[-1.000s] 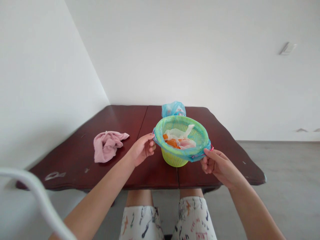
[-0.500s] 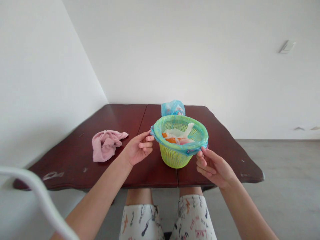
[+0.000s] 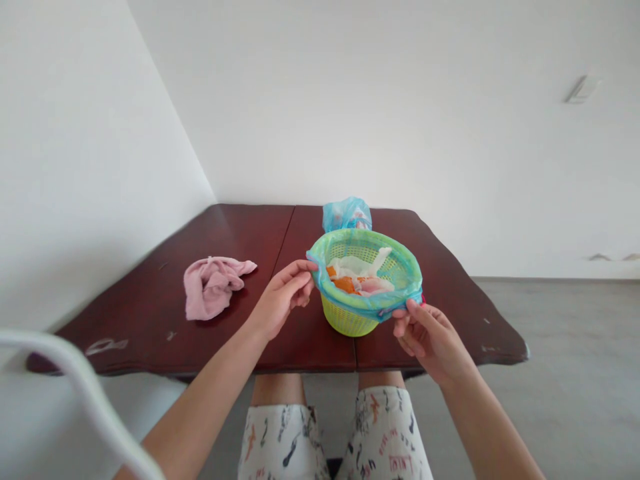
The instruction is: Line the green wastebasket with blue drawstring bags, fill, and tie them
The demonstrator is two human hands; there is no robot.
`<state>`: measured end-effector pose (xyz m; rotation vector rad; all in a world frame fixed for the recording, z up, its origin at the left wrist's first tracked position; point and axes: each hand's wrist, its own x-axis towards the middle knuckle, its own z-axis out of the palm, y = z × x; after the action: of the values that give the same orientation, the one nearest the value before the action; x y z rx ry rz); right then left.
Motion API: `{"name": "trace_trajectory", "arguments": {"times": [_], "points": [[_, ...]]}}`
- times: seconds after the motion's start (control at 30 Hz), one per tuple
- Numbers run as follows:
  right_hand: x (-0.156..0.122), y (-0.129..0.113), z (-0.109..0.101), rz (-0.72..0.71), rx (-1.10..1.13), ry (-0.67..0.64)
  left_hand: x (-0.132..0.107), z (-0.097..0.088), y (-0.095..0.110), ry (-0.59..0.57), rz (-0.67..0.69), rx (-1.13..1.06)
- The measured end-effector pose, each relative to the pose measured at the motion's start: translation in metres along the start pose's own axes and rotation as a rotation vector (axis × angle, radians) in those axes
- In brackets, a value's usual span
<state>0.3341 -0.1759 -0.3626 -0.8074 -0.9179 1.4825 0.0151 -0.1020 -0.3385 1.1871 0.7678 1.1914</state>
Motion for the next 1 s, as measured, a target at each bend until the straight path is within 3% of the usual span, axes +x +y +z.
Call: {"name": "trace_trajectory", "arguments": {"times": [0.13,0.23,0.33,0.47,0.6,0.83,1.0], "points": [[-0.003,0.005,0.005,-0.017,0.067,0.003,-0.016,0.002,0.001,-0.062,0.363,0.614],[-0.006,0.006,0.006,-0.007,0.098,0.000,-0.023,0.004,0.004,-0.166,0.632,0.922],[-0.008,0.005,0.006,0.001,0.111,0.003,-0.020,0.004,0.004,-0.211,0.788,1.036],[-0.010,0.000,0.006,0.014,0.125,0.019,-0.010,-0.001,0.003,-0.220,0.892,1.038],[-0.010,-0.002,0.007,-0.013,0.121,0.059,-0.007,0.000,0.006,-0.290,0.880,0.955],[-0.007,-0.011,0.005,-0.041,0.063,0.110,-0.004,0.019,0.023,-0.223,0.552,0.910],[0.001,-0.022,-0.004,-0.033,-0.069,0.144,0.002,0.027,0.030,-0.165,0.558,1.003]]}}
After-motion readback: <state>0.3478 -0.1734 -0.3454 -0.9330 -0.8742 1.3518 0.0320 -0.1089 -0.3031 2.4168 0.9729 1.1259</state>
